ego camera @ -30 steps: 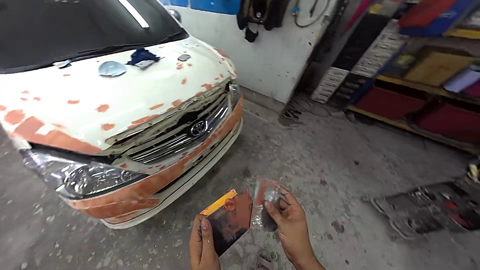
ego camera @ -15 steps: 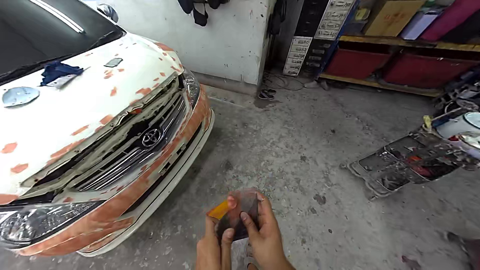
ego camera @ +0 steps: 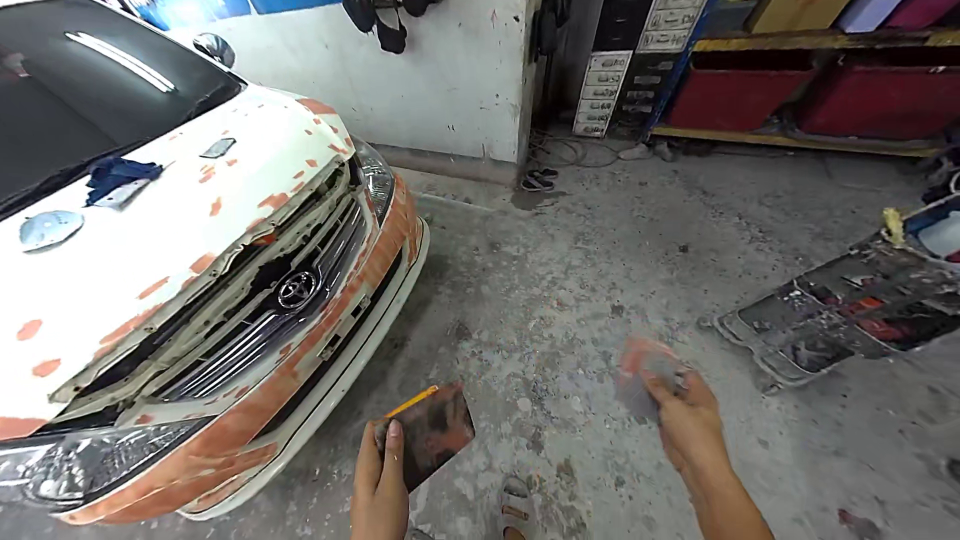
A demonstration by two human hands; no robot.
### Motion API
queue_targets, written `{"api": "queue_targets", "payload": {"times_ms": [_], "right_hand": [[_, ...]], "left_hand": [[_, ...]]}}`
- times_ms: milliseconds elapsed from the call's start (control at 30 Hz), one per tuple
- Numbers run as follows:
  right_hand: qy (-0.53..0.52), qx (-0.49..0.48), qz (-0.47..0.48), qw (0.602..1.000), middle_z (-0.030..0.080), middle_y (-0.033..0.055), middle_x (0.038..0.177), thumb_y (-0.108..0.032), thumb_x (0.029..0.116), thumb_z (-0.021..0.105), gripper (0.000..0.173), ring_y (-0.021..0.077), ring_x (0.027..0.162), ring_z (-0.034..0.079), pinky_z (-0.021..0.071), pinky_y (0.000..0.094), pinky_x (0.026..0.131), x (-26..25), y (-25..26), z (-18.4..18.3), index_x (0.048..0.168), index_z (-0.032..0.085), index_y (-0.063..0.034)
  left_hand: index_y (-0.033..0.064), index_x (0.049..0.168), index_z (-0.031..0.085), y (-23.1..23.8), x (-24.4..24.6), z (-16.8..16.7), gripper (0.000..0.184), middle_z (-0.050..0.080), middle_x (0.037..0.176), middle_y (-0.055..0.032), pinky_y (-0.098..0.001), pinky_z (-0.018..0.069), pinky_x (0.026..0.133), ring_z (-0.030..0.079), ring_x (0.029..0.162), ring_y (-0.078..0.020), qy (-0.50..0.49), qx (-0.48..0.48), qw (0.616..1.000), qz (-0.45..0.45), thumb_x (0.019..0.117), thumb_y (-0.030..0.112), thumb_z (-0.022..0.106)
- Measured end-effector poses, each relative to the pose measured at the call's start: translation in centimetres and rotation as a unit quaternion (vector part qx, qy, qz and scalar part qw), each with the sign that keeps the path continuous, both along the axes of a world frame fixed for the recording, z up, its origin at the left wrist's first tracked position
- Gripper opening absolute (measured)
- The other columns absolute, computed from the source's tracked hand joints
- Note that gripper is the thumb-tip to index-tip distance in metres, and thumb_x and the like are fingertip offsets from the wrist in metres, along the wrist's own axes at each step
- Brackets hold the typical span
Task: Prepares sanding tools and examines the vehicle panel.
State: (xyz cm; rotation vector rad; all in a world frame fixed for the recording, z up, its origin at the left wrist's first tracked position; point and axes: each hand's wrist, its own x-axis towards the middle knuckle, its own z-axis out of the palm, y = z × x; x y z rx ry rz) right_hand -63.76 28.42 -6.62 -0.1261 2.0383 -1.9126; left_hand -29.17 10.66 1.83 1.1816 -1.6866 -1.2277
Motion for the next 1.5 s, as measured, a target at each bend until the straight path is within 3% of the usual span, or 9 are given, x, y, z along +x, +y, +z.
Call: {"api": "queue_targets", "payload": {"times_ms": [167,300,500,700,800,933,1067,1200,1500], "right_hand": [[-0.103,-0.164,0.194,0.962,0.07,0.0202,0.112,-0.003,0.096,0.056,0.042,0.03,0.095,0.072,0.0627,0.0469,0.082,8.8,-4.8,4.5,0.138,0.052,0.0008],[-0.075,-0.176,0.273,0.943,0.069,0.0182,0.121,-0.006,0.0869,0.076,0.06,0.0287,0.108,0.071,0.0623,0.0438,0.092,13.5,-8.7,5.6,0.139,0.047,0.0014],[-0.001,-0.139,0.332,0.933,0.069,0.0144,0.125,-0.01,0.0847,0.081,0.067,0.0218,0.113,0.07,0.061,0.0368,0.097,20.0,-11.7,6.3,0.143,0.049,0.0046],[0.148,-0.149,0.492,0.845,0.065,0.0131,0.136,-0.016,0.0849,0.083,0.077,0.0143,0.122,0.065,0.0559,0.0339,0.105,28.0,-12.6,9.6,0.147,0.044,0.0077],[0.205,-0.083,0.435,0.873,0.068,0.0076,0.126,-0.023,0.0879,0.078,0.073,0.0126,0.11,0.069,0.0615,0.0343,0.094,28.6,-15.3,8.4,0.149,0.043,-0.0024],[0.23,-0.112,0.548,0.797,0.062,0.0174,0.136,-0.027,0.0909,0.077,0.08,0.0151,0.12,0.065,0.0567,0.0363,0.102,33.3,-13.3,11.5,0.15,0.036,0.0087],[0.259,-0.088,0.497,0.824,0.069,0.0067,0.122,-0.028,0.0897,0.077,0.07,0.013,0.108,0.069,0.0622,0.0372,0.092,33.0,-16.4,9.6,0.147,0.044,-0.0039],[0.253,-0.105,0.581,0.767,0.066,0.0166,0.129,-0.027,0.0918,0.077,0.074,0.0175,0.114,0.068,0.0589,0.0404,0.097,36.7,-13.6,11.8,0.147,0.041,0.0062],[0.244,-0.122,0.56,0.782,0.068,0.0094,0.127,-0.035,0.0921,0.076,0.074,0.0117,0.112,0.068,0.0602,0.0363,0.096,37.1,-15.4,9.5,0.148,0.044,0.0002]], "left_hand": [[-0.0035,0.127,0.056,1.1,-1.8,0.6,0.032,0.071,0.108,-0.0074,-0.0284,0.0601,0.09,0.07,0.098,-0.0096,0.069,0.066,0.994,-0.045,0.1108,0.015,0.035],[-0.0035,0.13,0.054,2.1,-1.0,1.7,0.034,0.073,0.109,-0.0091,-0.0355,0.0614,0.092,0.072,0.099,-0.015,0.145,0.141,0.977,-0.062,0.1102,0.014,0.033],[0.0199,0.131,0.06,2.4,4.5,1.6,0.048,0.074,0.116,0.0044,-0.0315,0.0566,0.096,0.069,0.106,-0.0068,0.305,0.206,0.907,-0.207,0.0879,0.034,0.073],[0.0261,0.12,0.074,3.8,9.6,0.6,0.029,0.077,0.108,0.0071,-0.0249,0.0565,0.094,0.071,0.101,-0.0017,0.43,0.196,0.866,-0.164,0.091,0.031,0.073],[0.0238,0.146,0.054,3.5,12.3,1.4,0.056,0.065,0.136,0.0093,-0.0264,0.0439,0.112,0.058,0.126,-0.001,0.433,0.13,0.869,-0.201,0.0932,0.03,0.071],[0.0278,0.124,0.069,3.0,14.8,1.4,0.035,0.076,0.109,0.0104,-0.022,0.0564,0.091,0.07,0.098,0.0013,0.433,0.127,0.879,-0.155,0.09,0.023,0.074],[0.027,0.125,0.07,3.6,16.9,2.4,0.036,0.075,0.115,0.0108,-0.0226,0.0527,0.099,0.067,0.107,0.0019,0.444,0.139,0.874,-0.141,0.0893,0.024,0.073],[0.0251,0.114,0.078,2.9,17.7,2.5,0.025,0.078,0.104,0.0069,-0.0238,0.0579,0.089,0.072,0.098,-0.001,0.494,0.118,0.856,-0.092,0.0922,0.029,0.068],[0.0173,0.115,0.075,1.0,18.1,1.4,0.028,0.077,0.105,-0.0016,-0.0334,0.0584,0.092,0.073,0.101,-0.0107,0.569,0.066,0.818,-0.05,0.0907,0.029,0.068]]}}
